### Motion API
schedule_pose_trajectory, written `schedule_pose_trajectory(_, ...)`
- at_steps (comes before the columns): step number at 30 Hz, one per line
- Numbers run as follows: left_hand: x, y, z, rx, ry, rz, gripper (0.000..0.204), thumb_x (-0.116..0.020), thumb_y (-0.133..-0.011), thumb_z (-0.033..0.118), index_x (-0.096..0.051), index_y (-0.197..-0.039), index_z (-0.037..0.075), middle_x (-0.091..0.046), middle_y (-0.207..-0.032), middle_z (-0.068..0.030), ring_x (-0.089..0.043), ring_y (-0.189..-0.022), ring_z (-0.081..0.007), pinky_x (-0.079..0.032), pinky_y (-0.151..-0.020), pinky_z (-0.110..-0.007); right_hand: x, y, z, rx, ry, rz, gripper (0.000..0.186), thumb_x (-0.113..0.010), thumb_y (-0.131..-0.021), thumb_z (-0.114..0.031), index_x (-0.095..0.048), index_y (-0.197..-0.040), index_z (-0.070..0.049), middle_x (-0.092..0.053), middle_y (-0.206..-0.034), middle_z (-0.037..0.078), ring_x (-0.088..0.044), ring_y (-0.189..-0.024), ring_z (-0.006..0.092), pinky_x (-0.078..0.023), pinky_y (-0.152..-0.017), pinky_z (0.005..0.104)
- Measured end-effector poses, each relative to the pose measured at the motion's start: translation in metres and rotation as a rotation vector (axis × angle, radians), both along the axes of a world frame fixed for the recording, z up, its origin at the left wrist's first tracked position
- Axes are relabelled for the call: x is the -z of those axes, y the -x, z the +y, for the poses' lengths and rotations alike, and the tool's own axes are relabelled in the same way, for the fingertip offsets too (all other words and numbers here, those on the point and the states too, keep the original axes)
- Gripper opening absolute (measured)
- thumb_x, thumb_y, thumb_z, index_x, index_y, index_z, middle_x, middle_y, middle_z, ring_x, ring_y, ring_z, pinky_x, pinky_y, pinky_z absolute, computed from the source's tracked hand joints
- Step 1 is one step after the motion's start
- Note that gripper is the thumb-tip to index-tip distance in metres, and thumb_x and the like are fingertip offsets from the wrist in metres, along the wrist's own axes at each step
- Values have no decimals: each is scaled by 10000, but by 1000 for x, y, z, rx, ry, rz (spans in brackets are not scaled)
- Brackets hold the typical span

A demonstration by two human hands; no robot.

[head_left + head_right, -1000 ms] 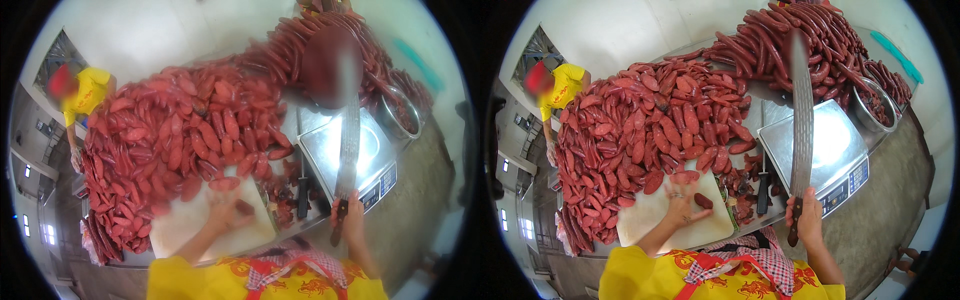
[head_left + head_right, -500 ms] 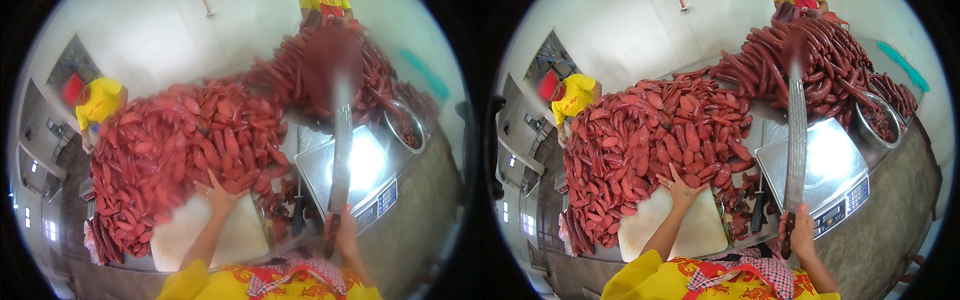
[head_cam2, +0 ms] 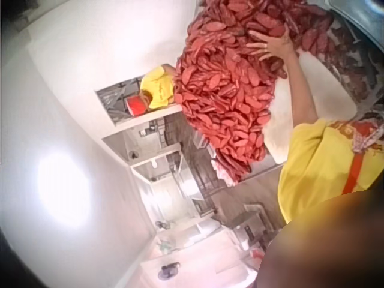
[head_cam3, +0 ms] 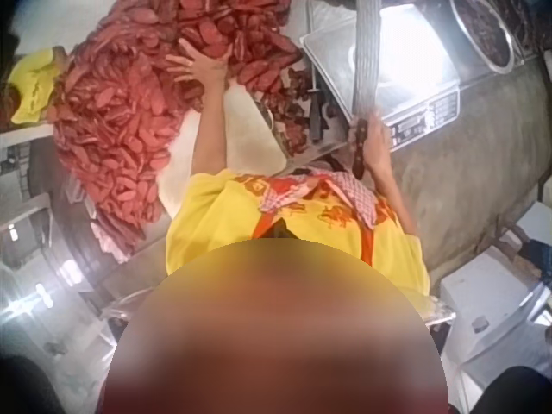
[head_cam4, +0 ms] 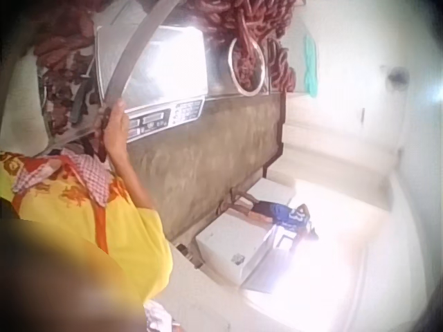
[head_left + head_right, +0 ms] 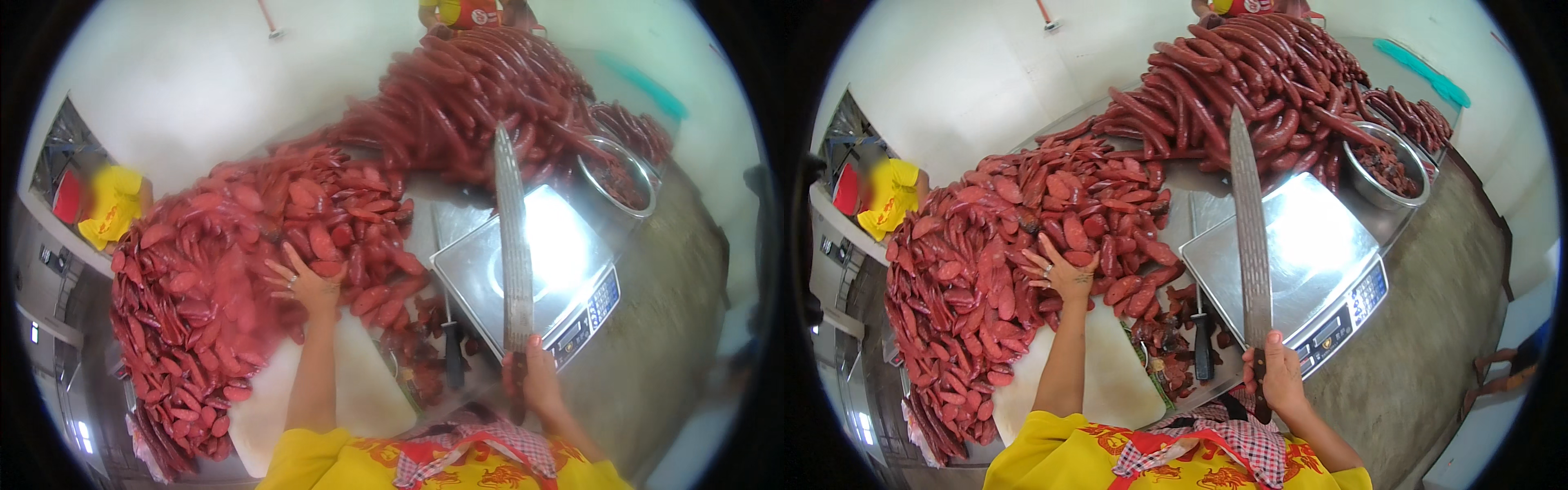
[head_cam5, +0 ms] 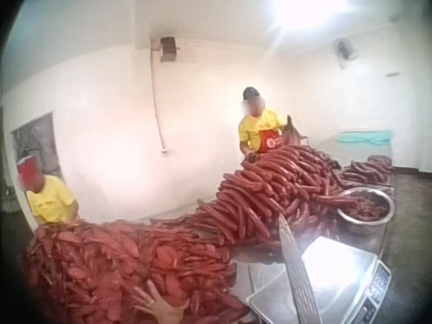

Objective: The person slices long pieces of red meat into smaller segments on a white cutting board using a knife. The cut pieces are gathered and moved to a pile on the table. The person also uses a sharpening steel to sharpen the knife during the process.

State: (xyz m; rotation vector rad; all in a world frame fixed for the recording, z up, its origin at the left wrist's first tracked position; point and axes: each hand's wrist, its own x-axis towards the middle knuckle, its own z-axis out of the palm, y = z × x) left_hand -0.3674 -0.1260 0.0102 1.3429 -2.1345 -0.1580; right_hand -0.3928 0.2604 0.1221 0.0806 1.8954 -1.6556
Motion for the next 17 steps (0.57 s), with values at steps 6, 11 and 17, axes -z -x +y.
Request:
schedule_pose_trajectory(6, -5, 1, -11, -20, 57, -140, 1257, -828, -562, 565, -86, -1527, 251, 65, -1544, -278, 18, -1372, -585, -92, -1011, -762, 3, -5, 1, -116, -62, -74, 704, -253, -977, -605, -584, -853, 4, -561, -595, 62, -529, -475, 149, -416, -450, 291)
schedule_pose_trajectory(11, 6, -8, -8, -84, 284, -165, 1140, -796, -634, 549, -111, -1518, 324, 8, -1562, -230, -129, -1367, -558, -218, -960, -768, 16, -20, 3, -200, 126, 5, 733, -267, -946, -659, -586, -868, -4, -548, -591, 66, -529, -508, 157, -447, -506, 302)
schedule_pose_trajectory(17, 16, 13, 7, -48, 423, -95, 1124, -699, -646, 691, -87, -1522, 342, -21, -1578, -172, -172, -1360, -543, -252, -929, -767, 39, -47, 0, -212, 425, 138, 789, -236, -927, -704, -551, -742, -4, -501, -524, 45, -503, -471, 163, -423, -459, 293)
